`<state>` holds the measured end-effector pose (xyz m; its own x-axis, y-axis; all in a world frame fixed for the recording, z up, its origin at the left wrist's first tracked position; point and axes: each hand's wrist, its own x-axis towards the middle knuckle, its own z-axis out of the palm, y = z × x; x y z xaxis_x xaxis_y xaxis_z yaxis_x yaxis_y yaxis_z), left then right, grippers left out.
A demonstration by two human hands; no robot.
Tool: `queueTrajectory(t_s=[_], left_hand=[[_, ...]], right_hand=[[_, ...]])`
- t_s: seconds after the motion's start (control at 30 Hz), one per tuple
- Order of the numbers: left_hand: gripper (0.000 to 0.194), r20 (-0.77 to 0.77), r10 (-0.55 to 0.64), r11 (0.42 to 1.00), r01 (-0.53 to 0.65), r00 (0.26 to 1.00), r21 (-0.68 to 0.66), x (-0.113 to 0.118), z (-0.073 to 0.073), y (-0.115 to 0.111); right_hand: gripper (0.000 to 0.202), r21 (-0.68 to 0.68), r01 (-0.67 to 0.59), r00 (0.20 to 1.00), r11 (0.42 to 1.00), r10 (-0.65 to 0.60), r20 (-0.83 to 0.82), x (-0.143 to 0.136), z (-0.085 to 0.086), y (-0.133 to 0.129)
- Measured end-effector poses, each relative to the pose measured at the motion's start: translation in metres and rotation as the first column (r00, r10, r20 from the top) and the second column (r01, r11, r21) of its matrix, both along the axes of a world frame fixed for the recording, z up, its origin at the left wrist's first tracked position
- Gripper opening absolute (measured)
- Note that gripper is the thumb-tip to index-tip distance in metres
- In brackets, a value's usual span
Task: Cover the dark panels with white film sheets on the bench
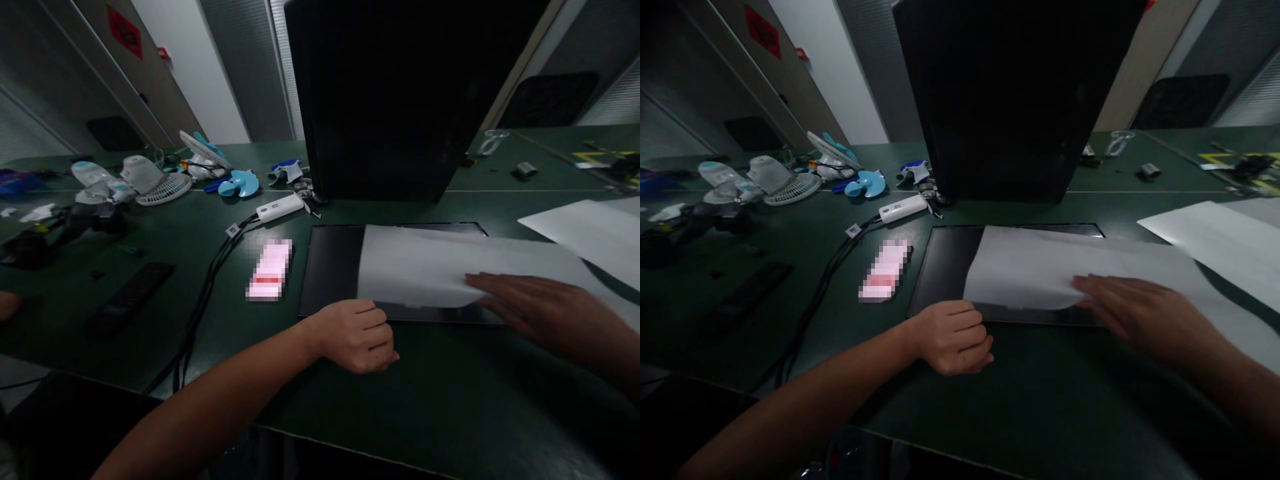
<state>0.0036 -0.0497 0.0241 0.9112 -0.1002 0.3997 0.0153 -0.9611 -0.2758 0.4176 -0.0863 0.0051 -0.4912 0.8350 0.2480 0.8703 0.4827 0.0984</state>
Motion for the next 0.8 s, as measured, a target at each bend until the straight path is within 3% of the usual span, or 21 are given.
queueTrajectory(t_s=[0.1,0.2,0.33,0.47,0.53,0.6,0.7,0.8], left_hand=[[0.026,0.008,0.021,1.0,-0.021,1.0,0.011,-0.001,0.002,0.002],[0.029,-0.08,0.203,0.977,-0.207,0.976,-0.042,0.0,0.003,0.005],[0.052,-0.242,0.461,0.854,-0.501,0.854,-0.142,0.001,0.001,0.009],[0.055,-0.348,0.513,0.784,-0.593,0.785,-0.181,0.002,0.0,0.008],[0.053,-0.366,0.519,0.772,-0.607,0.773,-0.189,0.003,0.001,0.007],[0.053,-0.381,0.52,0.761,-0.617,0.764,-0.199,0.002,0.003,0.007],[0.056,-0.391,0.534,0.741,-0.638,0.75,-0.212,0.0,0.006,0.009],[0.058,-0.398,0.542,0.729,-0.65,0.74,-0.216,-0.003,0.007,0.012]], right_hand=[[0.047,-0.02,-0.107,0.994,0.994,0.107,0.01,-0.059,-0.009,0.007],[0.053,-0.009,-0.13,0.991,0.992,0.129,-0.027,-0.09,-0.016,0.014],[0.059,-0.101,-0.149,0.986,0.984,0.14,-0.088,-0.104,-0.022,0.018],[0.058,-0.165,-0.185,0.98,0.969,0.169,-0.107,-0.101,-0.02,0.024],[0.059,-0.14,-0.141,0.989,0.98,0.131,-0.074,-0.083,-0.014,0.032],[0.06,-0.072,-0.004,0.999,0.997,0.001,-0.032,-0.05,-0.005,0.045],[0.07,0.06,0.32,0.947,0.946,-0.321,0.01,0.031,0.001,0.064],[0.093,0.166,0.494,0.863,0.854,-0.505,0.031,0.132,-0.012,0.071]])
